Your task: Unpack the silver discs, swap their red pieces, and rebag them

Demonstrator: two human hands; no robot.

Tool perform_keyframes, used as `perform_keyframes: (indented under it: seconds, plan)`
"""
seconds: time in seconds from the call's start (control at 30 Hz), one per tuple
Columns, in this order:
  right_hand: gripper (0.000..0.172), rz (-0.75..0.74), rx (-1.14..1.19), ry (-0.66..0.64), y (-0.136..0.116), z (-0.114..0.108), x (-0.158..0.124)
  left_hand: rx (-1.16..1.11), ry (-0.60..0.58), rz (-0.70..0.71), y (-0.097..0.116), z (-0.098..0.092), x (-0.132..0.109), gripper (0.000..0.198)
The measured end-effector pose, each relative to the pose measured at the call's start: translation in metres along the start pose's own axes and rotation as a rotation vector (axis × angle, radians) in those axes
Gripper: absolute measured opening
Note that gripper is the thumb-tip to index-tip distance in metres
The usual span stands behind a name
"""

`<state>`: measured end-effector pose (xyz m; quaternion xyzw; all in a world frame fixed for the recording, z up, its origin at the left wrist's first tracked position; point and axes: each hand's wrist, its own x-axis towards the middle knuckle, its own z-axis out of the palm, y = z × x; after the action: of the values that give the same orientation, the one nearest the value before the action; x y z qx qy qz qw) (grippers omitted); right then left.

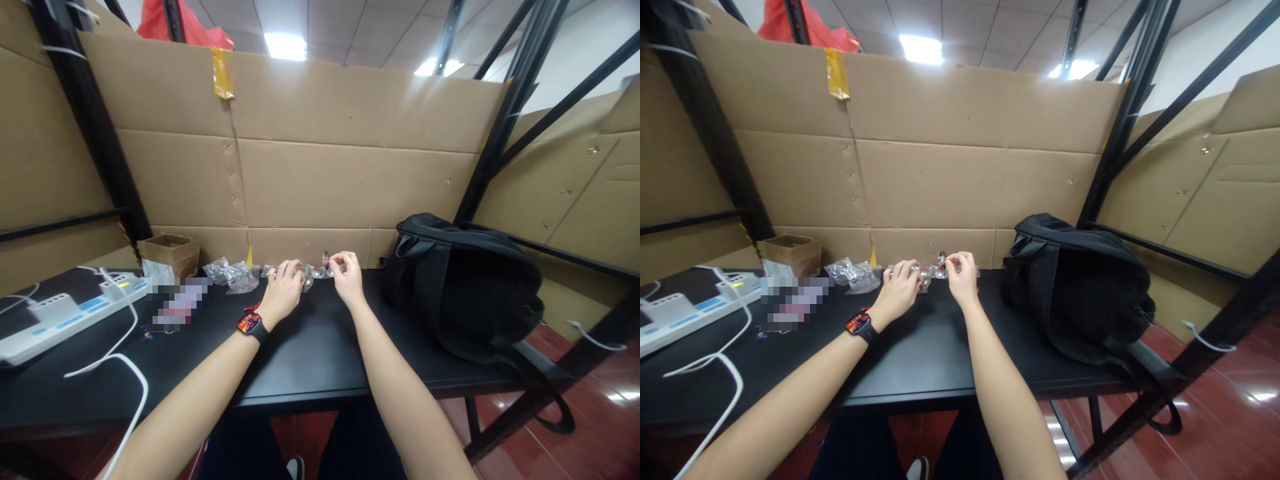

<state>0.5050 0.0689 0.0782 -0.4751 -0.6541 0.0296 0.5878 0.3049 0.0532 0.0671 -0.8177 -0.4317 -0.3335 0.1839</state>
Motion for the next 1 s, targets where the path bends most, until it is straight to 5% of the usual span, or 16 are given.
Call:
perform_keyframes:
  seconds: [0.2,0.63,0.83,1.0]
  plan:
    - [0.012,0.030,-0.291,-0.408,0.011,0.012,-0.011,-0.037,0.085,-0.104,-0.010,-0.017,0.006,0.023]
    - [0.013,0.053,0.052,-0.231,-0.003,0.011,-0.007,-0.441,0.113,-0.444,-0.037,0.009,0.007,0.018]
    - [0.024,0.366,0.549,-0.149,-0.014,0.035,-0.016,-0.549,0.126,-0.459,-0.028,0.019,0.006,0.018]
    - [0.028,0.447,0.672,-0.170,-0.023,0.040,-0.021,-0.592,0.127,-0.436,-0.023,0.023,0.006,0.018]
